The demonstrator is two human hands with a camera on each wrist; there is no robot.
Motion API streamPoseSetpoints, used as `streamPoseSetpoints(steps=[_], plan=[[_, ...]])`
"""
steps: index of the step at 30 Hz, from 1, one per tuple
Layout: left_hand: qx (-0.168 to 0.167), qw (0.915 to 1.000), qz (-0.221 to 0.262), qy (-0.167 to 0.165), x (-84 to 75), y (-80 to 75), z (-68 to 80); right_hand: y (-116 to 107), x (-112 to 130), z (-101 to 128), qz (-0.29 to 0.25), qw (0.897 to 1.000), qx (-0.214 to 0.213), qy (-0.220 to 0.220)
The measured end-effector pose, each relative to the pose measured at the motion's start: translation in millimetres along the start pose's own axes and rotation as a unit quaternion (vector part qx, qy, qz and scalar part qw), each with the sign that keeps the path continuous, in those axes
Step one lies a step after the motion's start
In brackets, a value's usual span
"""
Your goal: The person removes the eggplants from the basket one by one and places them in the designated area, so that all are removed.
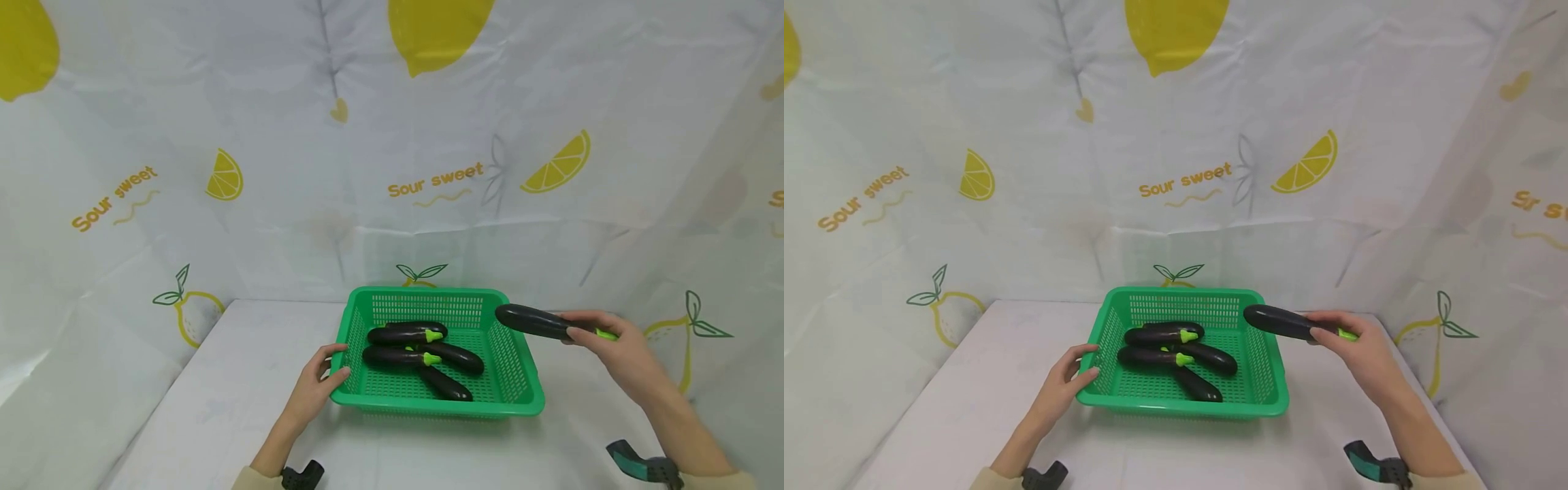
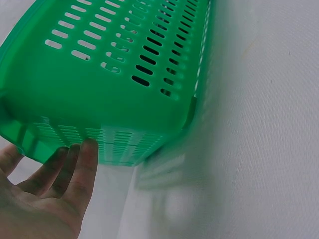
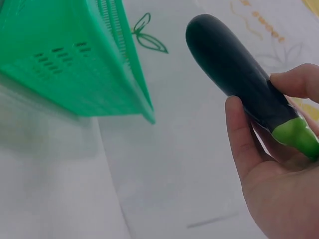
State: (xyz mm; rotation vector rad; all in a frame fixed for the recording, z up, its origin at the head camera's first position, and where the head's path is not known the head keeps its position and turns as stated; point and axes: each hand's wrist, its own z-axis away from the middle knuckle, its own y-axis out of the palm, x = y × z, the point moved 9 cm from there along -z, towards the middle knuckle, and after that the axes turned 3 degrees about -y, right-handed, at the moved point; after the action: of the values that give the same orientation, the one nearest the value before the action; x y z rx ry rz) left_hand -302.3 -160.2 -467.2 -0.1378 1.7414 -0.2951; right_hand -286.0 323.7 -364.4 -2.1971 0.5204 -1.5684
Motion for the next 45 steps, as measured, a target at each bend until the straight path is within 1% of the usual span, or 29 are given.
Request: streamPoseSetpoints(steps=[2,5,9,12,17,21,24,31,35,41,45], plan=[[-0.001,1.0000,0.001,0.000,0.3,-0.6,0.2,-3.3,-7.2,-0.9,0.009,1.000,-0.003,0.015],[-0.001,1.0000,0.002,-0.001,0.5,-1.3,0.7,-7.9,-15.8,-2.1,0.015,1.000,-0.011,0.019],[-0.001,1.0000,0.001,-0.001,0.6,-1.4,0.8,-13.1,-25.2,-2.0,-0.007,1.000,-0.018,0.010],[-0.001,1.0000,0.000,0.000,1.1,-1.5,0.6,-17.9,-32.6,-1.1,-0.008,1.000,-0.021,0.020],[-0.001,1.0000,0.000,0.001,1.4,-1.3,0.9,-24.4,-41.3,0.5,0.013,0.999,-0.029,0.044],[0.000,1.0000,-0.001,0.004,1.1,-1.1,1.0,-27.0,-49.9,0.6,0.032,0.998,-0.034,0.049],[0.001,1.0000,0.001,0.005,0.3,-0.7,1.1,-27.6,-57.6,0.9,0.033,0.998,-0.035,0.046],[0.000,1.0000,0.002,0.003,0.0,-0.2,1.4,-25.2,-79.2,3.2,0.001,0.999,-0.019,0.049],[0.000,1.0000,0.003,0.001,0.7,0.1,1.1,-20.4,-91.0,4.2,0.008,0.998,-0.007,0.068],[-0.002,1.0000,-0.001,-0.002,0.7,0.2,1.2,-10.5,-111.7,5.8,0.028,0.993,-0.001,0.113],[-0.004,1.0000,-0.002,-0.004,0.0,0.1,1.3,-3.0,-120.4,6.6,0.017,0.993,0.005,0.119]])
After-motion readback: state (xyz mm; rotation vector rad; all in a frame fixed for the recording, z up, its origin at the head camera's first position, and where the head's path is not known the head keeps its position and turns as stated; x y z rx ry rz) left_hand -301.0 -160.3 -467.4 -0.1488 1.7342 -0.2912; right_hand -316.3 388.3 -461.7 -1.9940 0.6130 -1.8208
